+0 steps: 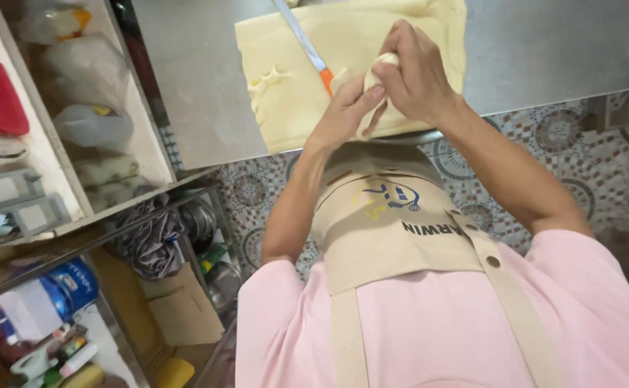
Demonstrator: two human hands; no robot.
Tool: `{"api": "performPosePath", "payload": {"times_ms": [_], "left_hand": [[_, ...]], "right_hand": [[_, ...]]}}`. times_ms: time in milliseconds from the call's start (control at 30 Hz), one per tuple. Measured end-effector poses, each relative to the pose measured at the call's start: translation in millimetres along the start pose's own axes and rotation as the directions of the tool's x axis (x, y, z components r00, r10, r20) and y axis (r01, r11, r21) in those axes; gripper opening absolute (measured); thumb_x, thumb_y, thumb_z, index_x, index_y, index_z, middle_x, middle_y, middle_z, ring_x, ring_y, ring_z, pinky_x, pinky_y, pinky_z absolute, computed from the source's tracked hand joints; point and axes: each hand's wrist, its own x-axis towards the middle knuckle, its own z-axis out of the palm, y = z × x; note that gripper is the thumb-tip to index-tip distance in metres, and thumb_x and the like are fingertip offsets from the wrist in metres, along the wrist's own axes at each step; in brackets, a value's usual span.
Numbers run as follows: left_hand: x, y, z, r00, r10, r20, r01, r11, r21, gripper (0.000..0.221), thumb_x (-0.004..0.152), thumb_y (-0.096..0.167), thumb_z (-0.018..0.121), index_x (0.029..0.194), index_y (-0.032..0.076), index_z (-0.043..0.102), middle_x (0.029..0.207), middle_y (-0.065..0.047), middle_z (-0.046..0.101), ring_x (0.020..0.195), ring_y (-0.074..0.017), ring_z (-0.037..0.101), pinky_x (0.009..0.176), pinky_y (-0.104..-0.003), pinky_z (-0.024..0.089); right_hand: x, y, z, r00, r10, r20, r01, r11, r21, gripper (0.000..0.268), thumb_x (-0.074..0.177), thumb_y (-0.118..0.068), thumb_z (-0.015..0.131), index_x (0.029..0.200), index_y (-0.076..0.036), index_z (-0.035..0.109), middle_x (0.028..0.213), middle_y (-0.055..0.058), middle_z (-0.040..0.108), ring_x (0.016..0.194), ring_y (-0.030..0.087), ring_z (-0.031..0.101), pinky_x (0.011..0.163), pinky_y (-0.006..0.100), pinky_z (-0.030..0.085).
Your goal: Cutting dough into strips and rolling them into small balls on a work surface
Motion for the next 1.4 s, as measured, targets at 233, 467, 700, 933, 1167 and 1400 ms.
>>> {"api": "performPosePath", "payload": {"times_ms": [233, 467, 700, 933, 1167, 1400], "left_hand": [[6.5, -38.7, -5.5, 0.994, 0.081, 0.073, -0.045, 0.912, -0.409, 0.032, 0.108, 0.036, 0.052, 0.120, 0.007, 0.059, 0.066, -0.007, 0.049, 0.051, -0.0157, 0.052, 0.047, -0.026, 0.048], [-35.3, -38.8, -69.2, 0.979, 0.116, -0.167, -0.123, 0.992, -0.032, 0.020, 0.102, 0.025, 0.056, 0.112, 0.008, 0.059, 0.084, 0.003, 0.067, 0.078, -0.0096, 0.060, 0.076, -0.025, 0.049], [-18.1, -42.5, -58.6, 0.811, 0.334, -0.481, -0.123, 0.900, 0.418, 0.076, 0.099, 0.020, 0.062, 0.162, 0.010, 0.021, 0.164, -0.013, 0.032, 0.153, -0.0269, 0.034, 0.124, -0.037, 0.034], [-2.1, -48.9, 0.2, 0.904, 0.142, -0.403, -0.250, 0.941, -0.229, 0.026, 0.103, 0.027, 0.048, 0.103, 0.009, 0.067, 0.071, 0.004, 0.053, 0.062, -0.0069, 0.052, 0.060, -0.022, 0.049], [-5.8, -61.0, 15.0, 0.903, 0.043, -0.427, -0.068, 0.997, -0.044, 0.018, 0.097, 0.020, 0.055, 0.080, 0.014, 0.056, 0.075, 0.008, 0.053, 0.072, -0.0066, 0.047, 0.065, -0.024, 0.037], [25.8, -32.7, -37.6, 0.852, 0.387, -0.351, -0.216, 0.873, 0.436, 0.084, 0.097, 0.013, 0.060, 0.166, 0.015, 0.012, 0.170, -0.016, 0.023, 0.162, -0.0347, 0.022, 0.138, -0.050, 0.018]], "right_hand": [[23.6, 9.6, 23.1, 0.967, -0.250, -0.047, 0.255, 0.950, 0.180, 0.042, 0.102, -0.008, 0.061, 0.061, -0.001, 0.054, 0.056, 0.007, 0.045, 0.050, 0.019, 0.037, 0.048, 0.037, 0.028], [19.2, 121.8, 78.0, 0.964, 0.265, 0.025, -0.256, 0.949, -0.185, 0.056, 0.086, -0.037, 0.105, 0.070, -0.008, 0.060, 0.070, 0.003, 0.063, 0.065, 0.014, 0.055, 0.060, 0.035, 0.039], [79.0, 12.2, 52.5, 0.887, 0.044, 0.460, -0.177, 0.952, 0.251, 0.034, 0.092, -0.037, 0.082, 0.096, -0.006, 0.068, 0.099, 0.009, 0.059, 0.084, 0.021, 0.056, 0.070, 0.035, 0.046], [35.7, 21.6, 42.3, 0.865, -0.474, 0.165, 0.413, 0.859, 0.301, 0.044, 0.104, -0.049, 0.063, 0.082, -0.011, 0.067, 0.083, 0.007, 0.061, 0.074, 0.030, 0.065, 0.064, 0.039, 0.052], [28.6, 127.5, 50.2, 0.976, -0.190, 0.109, 0.206, 0.966, -0.155, 0.057, 0.112, -0.047, 0.061, 0.066, -0.013, 0.056, 0.059, -0.002, 0.052, 0.054, 0.014, 0.048, 0.072, 0.039, 0.037], [101.0, 41.3, 9.1, 0.873, 0.094, 0.479, -0.169, 0.979, 0.117, 0.053, 0.084, -0.023, 0.078, 0.128, -0.006, 0.052, 0.130, 0.015, 0.048, 0.107, 0.034, 0.055, 0.077, 0.044, 0.054]]}}
